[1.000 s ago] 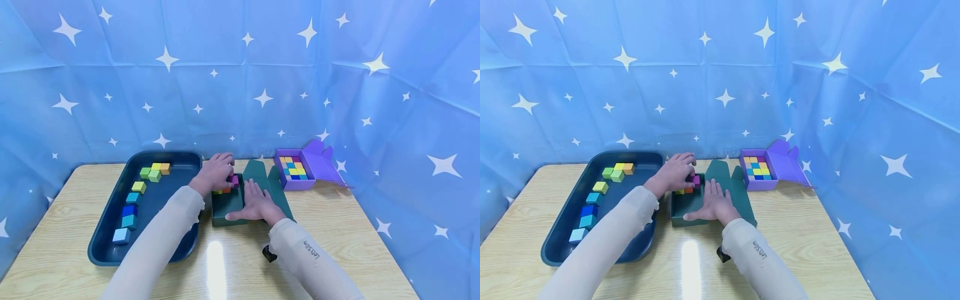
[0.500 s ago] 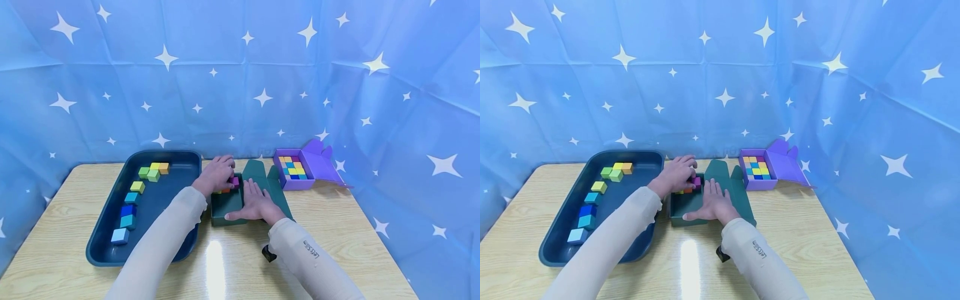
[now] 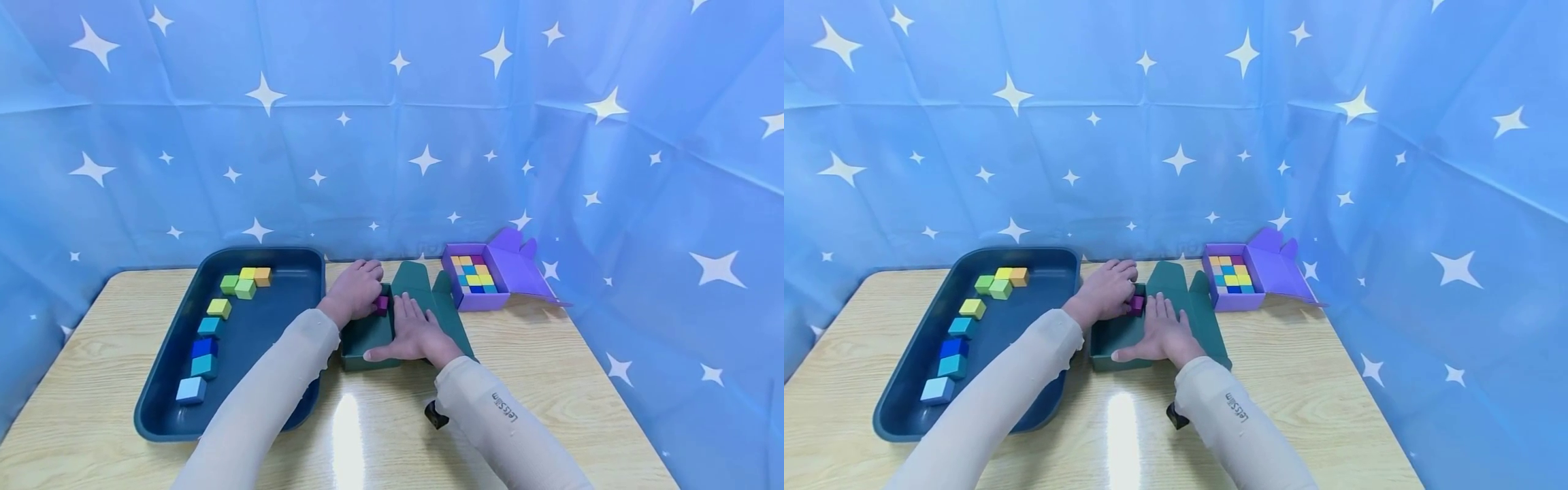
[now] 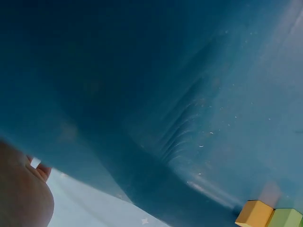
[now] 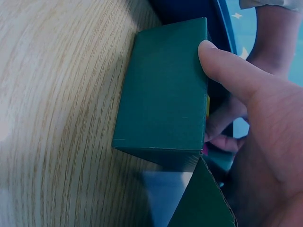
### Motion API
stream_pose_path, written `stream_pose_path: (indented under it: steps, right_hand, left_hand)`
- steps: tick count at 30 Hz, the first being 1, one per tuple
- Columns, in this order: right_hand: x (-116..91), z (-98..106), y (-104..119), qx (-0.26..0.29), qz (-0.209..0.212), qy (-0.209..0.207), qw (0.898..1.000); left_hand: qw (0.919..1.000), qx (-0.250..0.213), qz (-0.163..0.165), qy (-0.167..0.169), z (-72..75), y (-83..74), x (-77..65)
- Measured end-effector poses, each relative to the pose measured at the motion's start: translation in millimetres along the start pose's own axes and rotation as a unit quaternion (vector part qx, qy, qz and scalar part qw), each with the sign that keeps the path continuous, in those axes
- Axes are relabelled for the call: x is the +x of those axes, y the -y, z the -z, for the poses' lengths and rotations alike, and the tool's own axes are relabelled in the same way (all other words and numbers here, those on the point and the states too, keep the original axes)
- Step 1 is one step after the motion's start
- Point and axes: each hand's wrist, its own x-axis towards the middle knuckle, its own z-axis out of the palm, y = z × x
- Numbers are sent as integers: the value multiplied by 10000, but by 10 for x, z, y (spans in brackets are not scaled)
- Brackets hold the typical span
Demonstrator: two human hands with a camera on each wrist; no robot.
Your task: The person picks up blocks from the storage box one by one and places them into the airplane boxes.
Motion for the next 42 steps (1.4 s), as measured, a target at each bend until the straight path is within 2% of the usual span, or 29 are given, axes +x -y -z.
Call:
stream_pose_path:
  steps: [7, 17, 21, 25, 29, 33, 38, 42]
  right_hand:
    - [-2, 0, -3, -14, -23, 18, 10000]
    - [-15, 15, 11, 15, -24, 31, 10000]
    - [-23, 15, 13, 18, -20, 60, 10000]
    - [-33, 6, -2, 66, -55, 70, 9999]
    - [-33, -1, -7, 145, -89, 49, 9998]
    - [-41, 2, -9, 195, -71, 45, 9998]
    - [-55, 7, -11, 169, -66, 72, 9998]
    - [-58, 7, -10, 178, -50, 83, 9998]
  left_hand:
    - [9996, -275, 9, -43, -3, -5, -15]
    - [9999, 123, 7, 30, 37, -21, -17]
    - [9999, -157, 37, -21, 133, 45, -71]
    - [9976, -581, 124, -347, 300, 219, -187]
    - [9952, -682, 248, -656, 507, 546, -437]
    - [9935, -673, 553, -735, 634, 955, -808]
    - [9900, -722, 1067, -573, 632, 1361, -1359]
    - [9894, -600, 1273, -356, 541, 1516, -1753]
